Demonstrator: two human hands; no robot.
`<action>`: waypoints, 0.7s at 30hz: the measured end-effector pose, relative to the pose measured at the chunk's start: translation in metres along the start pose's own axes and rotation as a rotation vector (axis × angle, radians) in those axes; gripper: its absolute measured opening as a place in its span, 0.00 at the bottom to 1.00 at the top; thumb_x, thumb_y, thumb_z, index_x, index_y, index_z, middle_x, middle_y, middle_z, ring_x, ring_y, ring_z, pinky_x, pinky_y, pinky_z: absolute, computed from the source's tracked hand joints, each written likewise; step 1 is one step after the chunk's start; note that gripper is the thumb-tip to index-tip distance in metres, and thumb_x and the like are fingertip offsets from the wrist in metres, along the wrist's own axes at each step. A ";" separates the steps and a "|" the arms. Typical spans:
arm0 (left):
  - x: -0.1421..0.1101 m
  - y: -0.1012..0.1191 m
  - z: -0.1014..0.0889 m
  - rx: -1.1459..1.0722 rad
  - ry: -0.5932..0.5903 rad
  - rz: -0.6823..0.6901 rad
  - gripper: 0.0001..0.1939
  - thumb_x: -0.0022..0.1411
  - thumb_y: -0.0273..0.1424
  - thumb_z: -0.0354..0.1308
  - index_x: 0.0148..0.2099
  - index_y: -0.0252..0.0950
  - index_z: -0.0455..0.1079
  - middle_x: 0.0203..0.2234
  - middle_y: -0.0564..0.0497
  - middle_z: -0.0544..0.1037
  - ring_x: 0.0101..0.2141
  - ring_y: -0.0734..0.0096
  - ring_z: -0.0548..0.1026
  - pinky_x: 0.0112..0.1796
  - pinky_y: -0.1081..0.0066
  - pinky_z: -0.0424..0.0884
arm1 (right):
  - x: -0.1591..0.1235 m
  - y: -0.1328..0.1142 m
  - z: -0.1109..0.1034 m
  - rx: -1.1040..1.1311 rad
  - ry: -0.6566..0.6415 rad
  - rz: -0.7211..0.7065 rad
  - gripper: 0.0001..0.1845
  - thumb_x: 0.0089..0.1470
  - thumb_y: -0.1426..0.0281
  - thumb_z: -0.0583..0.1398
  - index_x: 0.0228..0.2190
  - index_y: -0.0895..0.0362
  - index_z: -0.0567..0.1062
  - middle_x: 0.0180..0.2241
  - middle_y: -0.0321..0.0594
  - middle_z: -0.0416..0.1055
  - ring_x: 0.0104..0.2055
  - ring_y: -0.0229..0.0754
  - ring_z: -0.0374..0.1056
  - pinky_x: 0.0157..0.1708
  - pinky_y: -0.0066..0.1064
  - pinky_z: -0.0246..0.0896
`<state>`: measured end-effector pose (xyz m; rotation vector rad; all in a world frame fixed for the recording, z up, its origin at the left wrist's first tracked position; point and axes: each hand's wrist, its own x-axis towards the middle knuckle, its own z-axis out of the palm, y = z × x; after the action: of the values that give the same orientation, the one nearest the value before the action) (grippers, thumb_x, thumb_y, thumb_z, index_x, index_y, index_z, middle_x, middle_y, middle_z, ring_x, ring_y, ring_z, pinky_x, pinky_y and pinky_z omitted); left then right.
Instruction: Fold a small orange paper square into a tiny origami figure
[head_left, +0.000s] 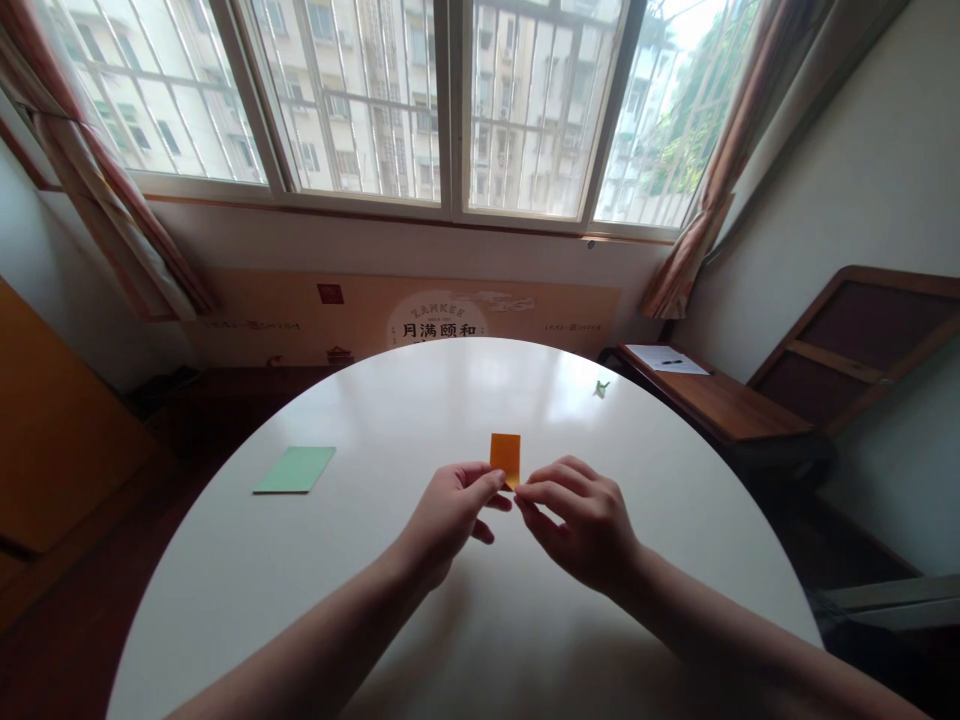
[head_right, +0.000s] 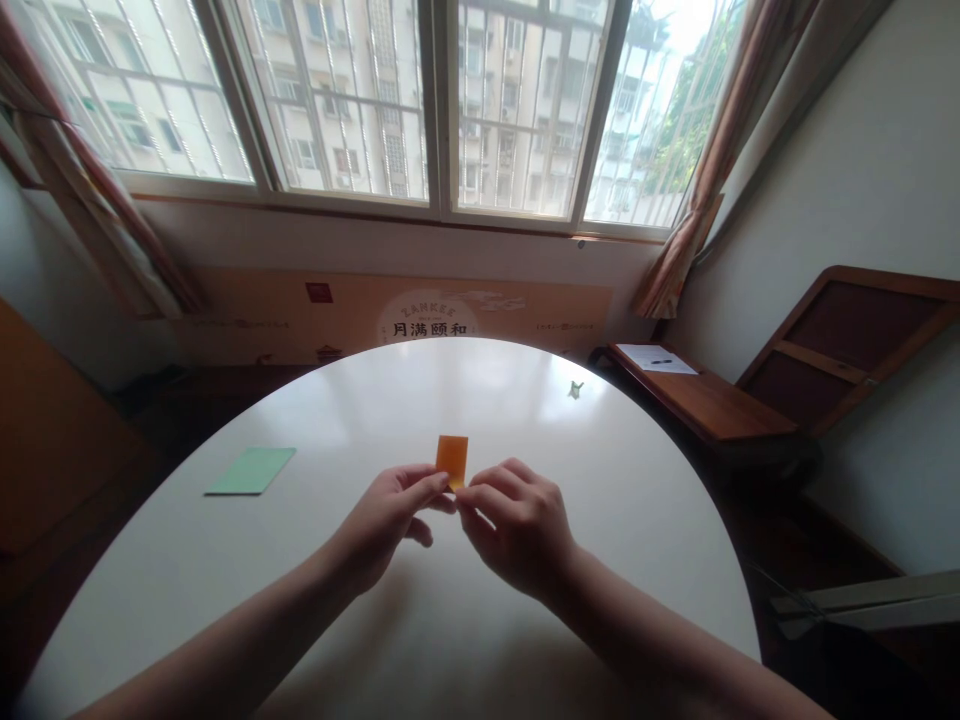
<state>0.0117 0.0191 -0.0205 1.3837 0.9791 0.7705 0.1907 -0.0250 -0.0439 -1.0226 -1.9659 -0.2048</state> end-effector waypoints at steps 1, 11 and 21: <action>0.001 0.000 -0.001 0.006 0.000 0.001 0.16 0.59 0.40 0.57 0.37 0.31 0.76 0.32 0.40 0.80 0.36 0.59 0.78 0.23 0.75 0.67 | 0.000 -0.001 0.001 0.004 -0.013 0.002 0.06 0.60 0.73 0.62 0.34 0.52 0.80 0.33 0.41 0.80 0.34 0.43 0.71 0.34 0.36 0.68; 0.003 -0.005 -0.008 0.201 -0.118 0.088 0.12 0.58 0.36 0.57 0.27 0.33 0.73 0.20 0.49 0.76 0.22 0.68 0.74 0.19 0.75 0.68 | -0.004 0.013 0.007 0.625 -0.018 0.615 0.19 0.57 0.61 0.66 0.48 0.53 0.72 0.37 0.40 0.72 0.33 0.40 0.69 0.20 0.24 0.60; 0.004 0.001 -0.011 0.154 -0.084 0.103 0.11 0.56 0.37 0.61 0.35 0.33 0.76 0.26 0.48 0.78 0.27 0.67 0.76 0.20 0.75 0.70 | -0.003 0.009 0.010 0.986 -0.091 0.773 0.11 0.55 0.65 0.66 0.35 0.56 0.71 0.26 0.34 0.73 0.22 0.36 0.69 0.16 0.23 0.61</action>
<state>0.0033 0.0276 -0.0192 1.5975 0.9219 0.7190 0.1916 -0.0160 -0.0544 -0.9958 -1.3022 1.1295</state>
